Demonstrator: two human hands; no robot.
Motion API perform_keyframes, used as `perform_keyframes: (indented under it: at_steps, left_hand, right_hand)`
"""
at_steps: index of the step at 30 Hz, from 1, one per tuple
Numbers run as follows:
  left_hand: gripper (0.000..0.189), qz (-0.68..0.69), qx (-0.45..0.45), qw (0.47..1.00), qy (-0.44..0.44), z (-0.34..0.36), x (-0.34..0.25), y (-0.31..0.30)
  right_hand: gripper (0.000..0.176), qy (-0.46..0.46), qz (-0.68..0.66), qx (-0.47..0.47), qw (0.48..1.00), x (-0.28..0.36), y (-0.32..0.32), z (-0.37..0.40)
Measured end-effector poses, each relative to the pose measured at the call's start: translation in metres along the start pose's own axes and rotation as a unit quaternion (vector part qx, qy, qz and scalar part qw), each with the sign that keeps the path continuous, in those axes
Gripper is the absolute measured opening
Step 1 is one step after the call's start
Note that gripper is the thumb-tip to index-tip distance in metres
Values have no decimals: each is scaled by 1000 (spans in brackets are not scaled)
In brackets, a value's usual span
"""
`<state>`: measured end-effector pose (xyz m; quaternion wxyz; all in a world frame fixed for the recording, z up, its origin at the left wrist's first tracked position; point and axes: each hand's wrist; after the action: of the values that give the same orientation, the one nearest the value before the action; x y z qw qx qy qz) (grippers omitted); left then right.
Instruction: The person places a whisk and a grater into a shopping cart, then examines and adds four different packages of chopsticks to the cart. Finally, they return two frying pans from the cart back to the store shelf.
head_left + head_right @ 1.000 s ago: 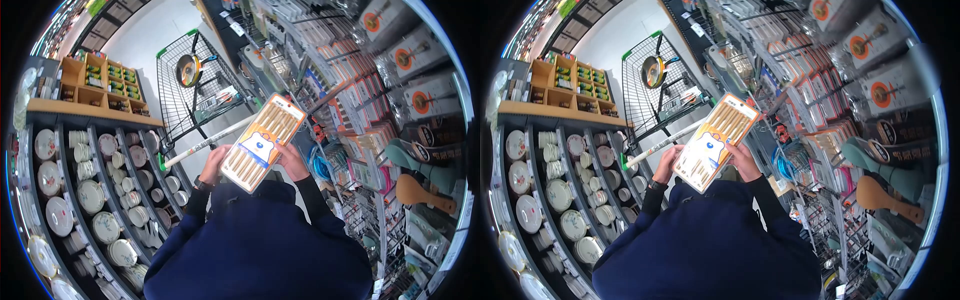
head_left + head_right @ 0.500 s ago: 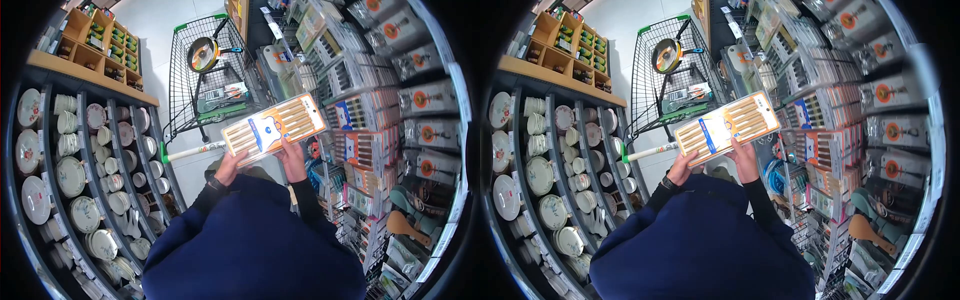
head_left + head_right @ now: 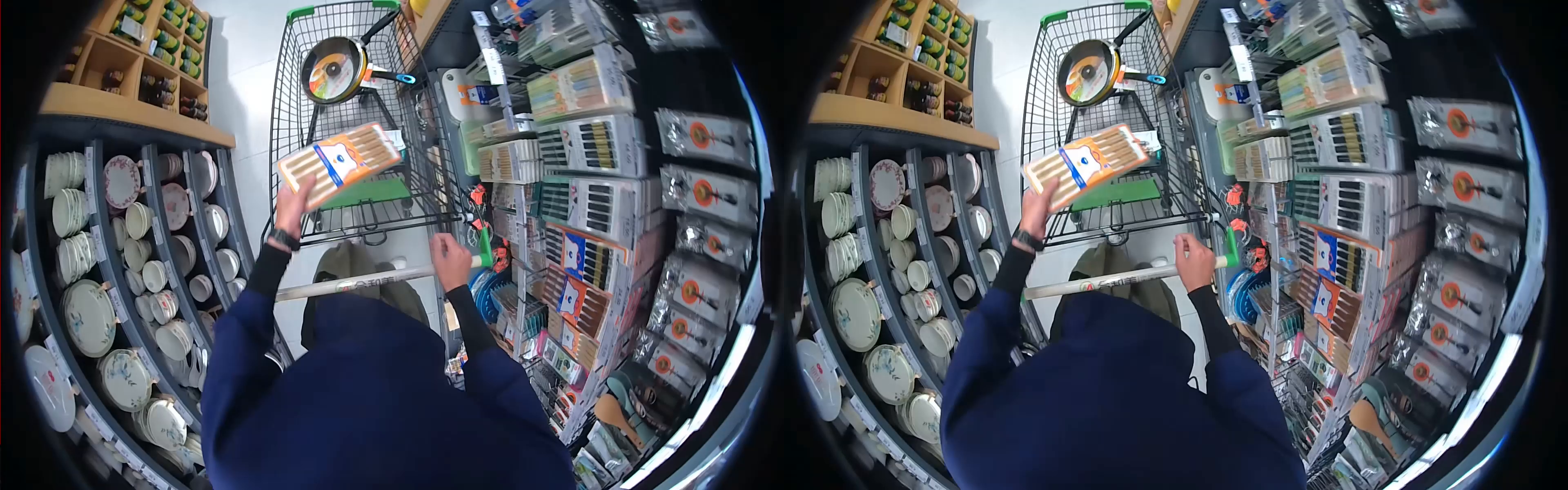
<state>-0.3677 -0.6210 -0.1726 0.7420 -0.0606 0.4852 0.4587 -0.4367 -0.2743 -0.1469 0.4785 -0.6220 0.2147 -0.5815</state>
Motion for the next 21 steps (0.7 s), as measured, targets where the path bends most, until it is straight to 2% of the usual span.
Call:
perform_keyframes:
  at_steps: [1, 3, 4, 6, 7, 9, 10, 11, 12, 16, 17, 19, 21]
  left_hand:
    - [42, -43, -19, 999, 11, -23, -4, -2]
    - [39, -89, -7, 995, 34, -89, 30, -28]
    - [37, -94, -10, 995, 21, -119, 52, -38]
    - [34, -93, -25, 995, 3, -154, 73, -36]
    - [36, -74, -22, 997, -1, -175, 93, -40]
    - [38, -149, -15, 988, -18, -212, 124, -46]
    - [38, -101, -3, 995, -25, -232, 150, -52]
    - [38, -50, 8, 998, -33, -246, 170, -55]
    - [37, -20, -28, 993, -110, -238, 163, -38]
    - [36, -22, 7, 987, -158, -272, 207, -30]
    - [37, -67, 29, 988, -139, -283, 217, -32]
    - [38, -33, 14, 984, -172, -291, 225, -23]
    - [39, -10, 58, 983, -173, -308, 237, -28]
  right_hand:
    - [14, 3, -1, 8, 1000, -4, 3, -4]
    - [23, 97, 58, -24, 993, -13, 6, -10]
    - [23, 104, 59, -18, 993, -20, 5, -14]
    - [31, 126, 184, -62, 973, -33, 8, -29]
    - [33, 140, 185, -70, 970, -30, 6, -34]
    - [32, 145, 228, -47, 962, -25, 6, -37]
    - [32, 155, 212, -59, 963, -26, 9, -37]
    - [33, 169, 211, -53, 961, -28, 9, -37]
    - [33, 162, 215, -56, 962, -27, 9, -38]
    - [30, 171, 217, -64, 959, -27, 9, -39]
    - [30, 183, 219, -62, 956, -29, 10, -37]
    - [29, 164, 190, -96, 963, -33, 10, -37]
    - [29, 172, 189, -98, 962, -34, 9, -37]
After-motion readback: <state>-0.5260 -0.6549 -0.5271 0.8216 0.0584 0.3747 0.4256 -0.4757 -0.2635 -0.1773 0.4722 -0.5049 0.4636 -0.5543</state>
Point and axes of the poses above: each hand's wrist, its own z-axis away from the middle knuckle, its own y-axis out of the palm, x = y × z, and after that the axes turned 12 degrees about z, right-handed
